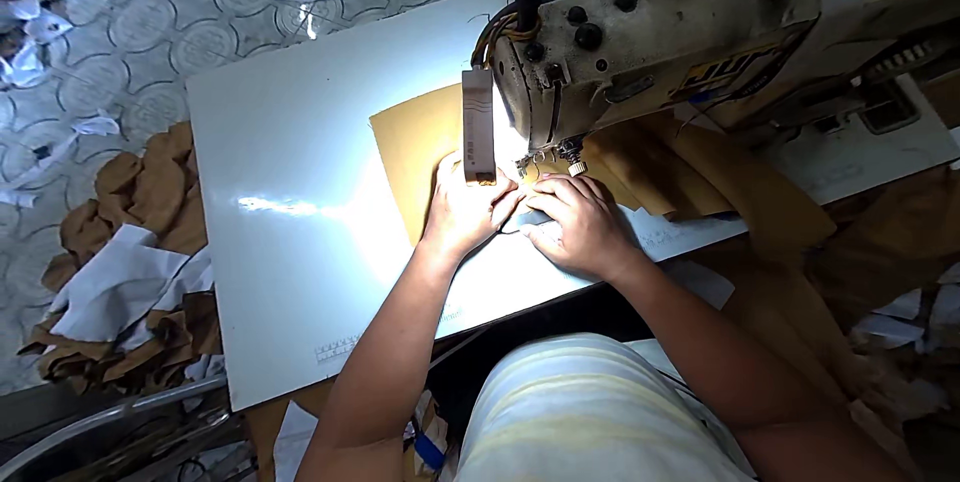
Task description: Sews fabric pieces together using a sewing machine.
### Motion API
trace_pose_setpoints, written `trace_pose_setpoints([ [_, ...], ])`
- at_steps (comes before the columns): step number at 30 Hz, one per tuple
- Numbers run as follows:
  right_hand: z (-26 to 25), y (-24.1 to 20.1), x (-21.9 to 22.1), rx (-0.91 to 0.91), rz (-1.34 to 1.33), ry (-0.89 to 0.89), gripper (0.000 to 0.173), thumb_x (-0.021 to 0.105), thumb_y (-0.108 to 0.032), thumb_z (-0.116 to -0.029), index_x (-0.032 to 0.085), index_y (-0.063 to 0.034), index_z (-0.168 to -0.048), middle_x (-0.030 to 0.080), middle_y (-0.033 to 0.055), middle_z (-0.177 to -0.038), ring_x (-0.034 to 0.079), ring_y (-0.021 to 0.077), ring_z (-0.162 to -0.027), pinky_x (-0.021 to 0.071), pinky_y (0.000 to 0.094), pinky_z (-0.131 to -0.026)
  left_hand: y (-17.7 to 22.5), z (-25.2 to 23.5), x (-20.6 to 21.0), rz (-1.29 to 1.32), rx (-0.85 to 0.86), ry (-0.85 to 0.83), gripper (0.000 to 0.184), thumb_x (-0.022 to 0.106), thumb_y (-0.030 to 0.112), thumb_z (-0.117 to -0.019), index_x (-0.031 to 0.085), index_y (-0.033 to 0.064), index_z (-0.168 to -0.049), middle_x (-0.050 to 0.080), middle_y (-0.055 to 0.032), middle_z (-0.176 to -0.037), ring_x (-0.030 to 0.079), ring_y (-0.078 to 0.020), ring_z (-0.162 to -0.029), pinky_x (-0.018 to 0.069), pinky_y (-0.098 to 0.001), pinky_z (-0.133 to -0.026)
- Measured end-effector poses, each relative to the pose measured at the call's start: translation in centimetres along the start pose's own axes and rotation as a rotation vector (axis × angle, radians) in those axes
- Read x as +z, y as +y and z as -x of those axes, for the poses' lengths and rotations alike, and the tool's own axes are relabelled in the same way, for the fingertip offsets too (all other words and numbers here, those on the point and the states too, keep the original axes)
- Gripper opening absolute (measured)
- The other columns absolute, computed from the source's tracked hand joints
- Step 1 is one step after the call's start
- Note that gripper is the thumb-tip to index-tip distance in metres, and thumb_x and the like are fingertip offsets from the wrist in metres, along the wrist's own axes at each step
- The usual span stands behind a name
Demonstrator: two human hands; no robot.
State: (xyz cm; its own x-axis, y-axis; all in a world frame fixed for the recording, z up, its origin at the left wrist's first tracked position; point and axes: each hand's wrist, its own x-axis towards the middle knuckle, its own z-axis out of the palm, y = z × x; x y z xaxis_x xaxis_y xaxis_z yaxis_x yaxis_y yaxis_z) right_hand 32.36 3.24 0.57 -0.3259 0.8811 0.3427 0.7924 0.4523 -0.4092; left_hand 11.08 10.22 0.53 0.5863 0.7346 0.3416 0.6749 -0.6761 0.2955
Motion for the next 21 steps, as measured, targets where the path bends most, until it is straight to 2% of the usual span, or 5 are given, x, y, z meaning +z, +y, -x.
trace_pose_setpoints([
  [8,-0.1,-0.1,-0.2,0.013,-0.002,-0.016,0.041,0.062,-0.046,-0.0912,0.076,-0.0166,-0.116,0.068,0.0042,-0.130,0.057,0.0230,-0.131,0.0404,0.0472,-0.113,0.0,0.3,0.2,-0.013,-0.024,0.009,0.033,0.054,0.042,-0.1042,0.079,0.0208,-0.111,0.073,-0.0034,-0.120,0.062,-0.0242,-0.123,0.0367,-0.0499,-0.116],
  [14,0.0,0.0,-0.2,0.014,-0.008,-0.003,0.040,0.062,-0.045,-0.0914,0.076,-0.0167,-0.115,0.068,0.0041,-0.129,0.057,0.0230,-0.130,0.0411,0.0470,-0.113,-0.6,0.2,0.7,-0.017,-0.145,-0.005,0.046,0.050,0.054,-0.1024,0.074,0.0224,-0.125,0.068,-0.0035,-0.134,0.057,-0.0228,-0.133,0.0306,-0.0481,-0.122],
  [17,0.1,0.1,-0.1,0.045,-0.046,0.076,0.033,0.065,-0.038,-0.0920,0.077,-0.0147,-0.111,0.069,0.0063,-0.125,0.059,0.0244,-0.125,0.0447,0.0452,-0.109,-0.2,0.4,-0.1,-0.053,-0.225,-0.066,0.057,0.046,0.059,-0.1018,0.063,0.0226,-0.141,0.059,-0.0058,-0.146,0.049,-0.0235,-0.142,0.0255,-0.0528,-0.124],
  [19,0.2,0.3,0.0,0.091,-0.071,0.160,0.028,0.068,-0.033,-0.0909,0.077,-0.0114,-0.106,0.070,0.0087,-0.118,0.062,0.0258,-0.118,0.0473,0.0441,-0.104,-0.2,0.3,-0.6,-0.054,-0.274,-0.094,0.063,0.046,0.064,-0.1001,0.059,0.0215,-0.145,0.054,-0.0039,-0.153,0.043,-0.0225,-0.147,0.0220,-0.0560,-0.125],
  [21,0.2,0.3,-0.1,0.141,-0.063,0.254,0.025,0.070,-0.032,-0.0903,0.078,-0.0117,-0.104,0.070,0.0073,-0.106,0.062,0.0246,-0.108,0.0490,0.0416,-0.098,-0.4,-0.1,-0.9,-0.065,-0.328,-0.109,0.067,0.044,0.069,-0.0980,0.057,0.0259,-0.147,0.052,0.0017,-0.154,0.040,-0.0198,-0.149,0.0198,-0.0589,-0.124],
])
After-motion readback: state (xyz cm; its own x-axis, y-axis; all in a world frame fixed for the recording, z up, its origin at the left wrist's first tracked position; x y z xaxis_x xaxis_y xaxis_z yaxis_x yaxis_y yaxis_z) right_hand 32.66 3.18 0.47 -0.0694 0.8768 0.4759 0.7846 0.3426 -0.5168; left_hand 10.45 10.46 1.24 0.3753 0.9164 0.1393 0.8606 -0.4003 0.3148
